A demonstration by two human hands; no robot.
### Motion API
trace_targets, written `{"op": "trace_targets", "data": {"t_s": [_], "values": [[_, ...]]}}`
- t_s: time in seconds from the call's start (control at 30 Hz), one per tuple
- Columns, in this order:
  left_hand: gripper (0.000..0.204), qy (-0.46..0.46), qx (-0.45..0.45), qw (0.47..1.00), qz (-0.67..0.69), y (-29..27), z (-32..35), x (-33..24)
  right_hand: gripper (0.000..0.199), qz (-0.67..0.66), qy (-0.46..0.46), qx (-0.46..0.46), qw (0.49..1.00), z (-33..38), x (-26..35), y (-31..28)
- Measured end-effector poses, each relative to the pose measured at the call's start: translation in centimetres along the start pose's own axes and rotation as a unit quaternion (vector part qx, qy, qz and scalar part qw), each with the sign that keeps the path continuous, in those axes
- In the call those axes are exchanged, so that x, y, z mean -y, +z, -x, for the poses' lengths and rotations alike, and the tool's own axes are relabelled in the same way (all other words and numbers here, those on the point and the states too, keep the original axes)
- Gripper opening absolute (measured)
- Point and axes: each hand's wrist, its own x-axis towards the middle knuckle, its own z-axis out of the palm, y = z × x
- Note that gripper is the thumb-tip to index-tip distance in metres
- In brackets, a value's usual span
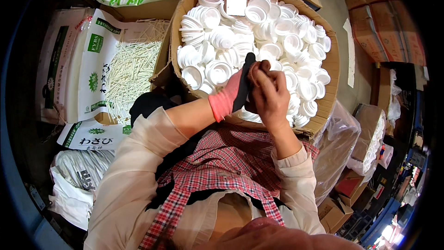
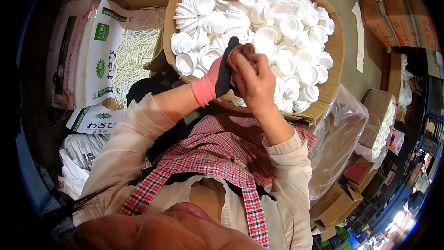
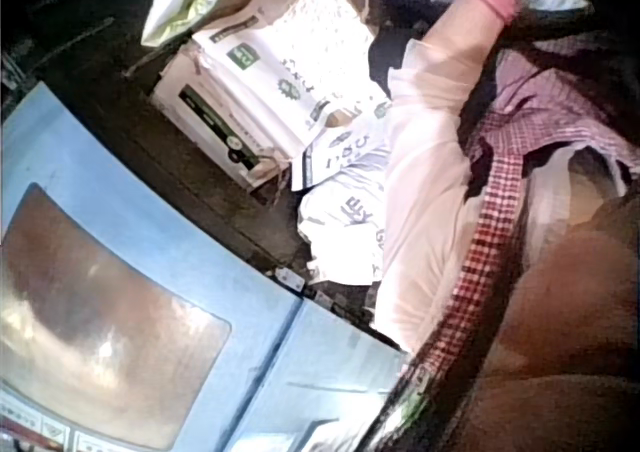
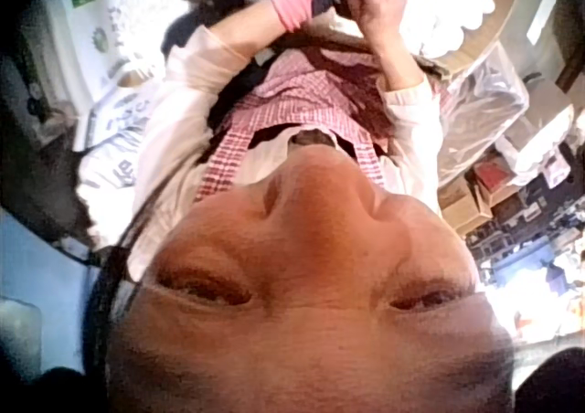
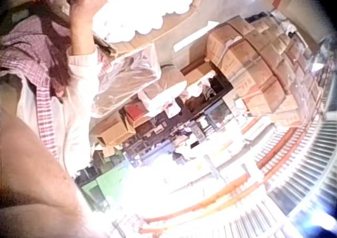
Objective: The person sits on the floor and repeatedly picks up white plastic bowls and lids from a large cardboard box. They wipe each bowl with a brown cloth, then fit a lid onto the bowl and place the assembled unit into a clear plastic bag.
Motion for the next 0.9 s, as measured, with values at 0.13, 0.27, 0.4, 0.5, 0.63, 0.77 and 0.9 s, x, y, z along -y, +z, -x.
{"op": "trace_targets", "data": {"t_s": [0.13,0.27,0.4,0.5,0.63,0.77,0.9], "values": [[0.037,-0.085,-0.108,0.988,-0.069,0.1,-0.3,-2.5,0.023,-0.017,0.161,-0.035,0.986,-0.9,-2.3,-0.3],[0.028,0.008,-0.097,0.990,0.104,-3.9,-2.5,-3.7,0.036,-0.165,0.157,0.270,0.935,1.4,-5.1,0.6],[0.038,-0.051,-0.070,0.985,0.148,-3.2,-2.0,-4.7,0.044,0.004,0.259,0.145,0.955,2.2,-11.0,-1.9],[0.039,-0.241,-0.027,0.888,0.390,-1.4,-2.0,-5.1,0.055,0.268,0.272,0.207,0.901,5.7,-17.1,-3.6],[0.053,-0.385,0.013,0.778,0.497,-0.8,-2.2,-4.2,0.053,0.173,0.332,0.233,0.898,5.3,-17.3,-2.5],[0.055,-0.408,0.037,0.802,0.434,0.0,-2.4,-5.5,0.040,0.189,0.285,0.315,0.885,6.2,-19.1,-3.1],[0.053,-0.400,0.031,0.826,0.397,0.1,-2.5,-5.7,0.034,0.185,0.314,0.306,0.880,5.6,-18.7,-3.7]]}}
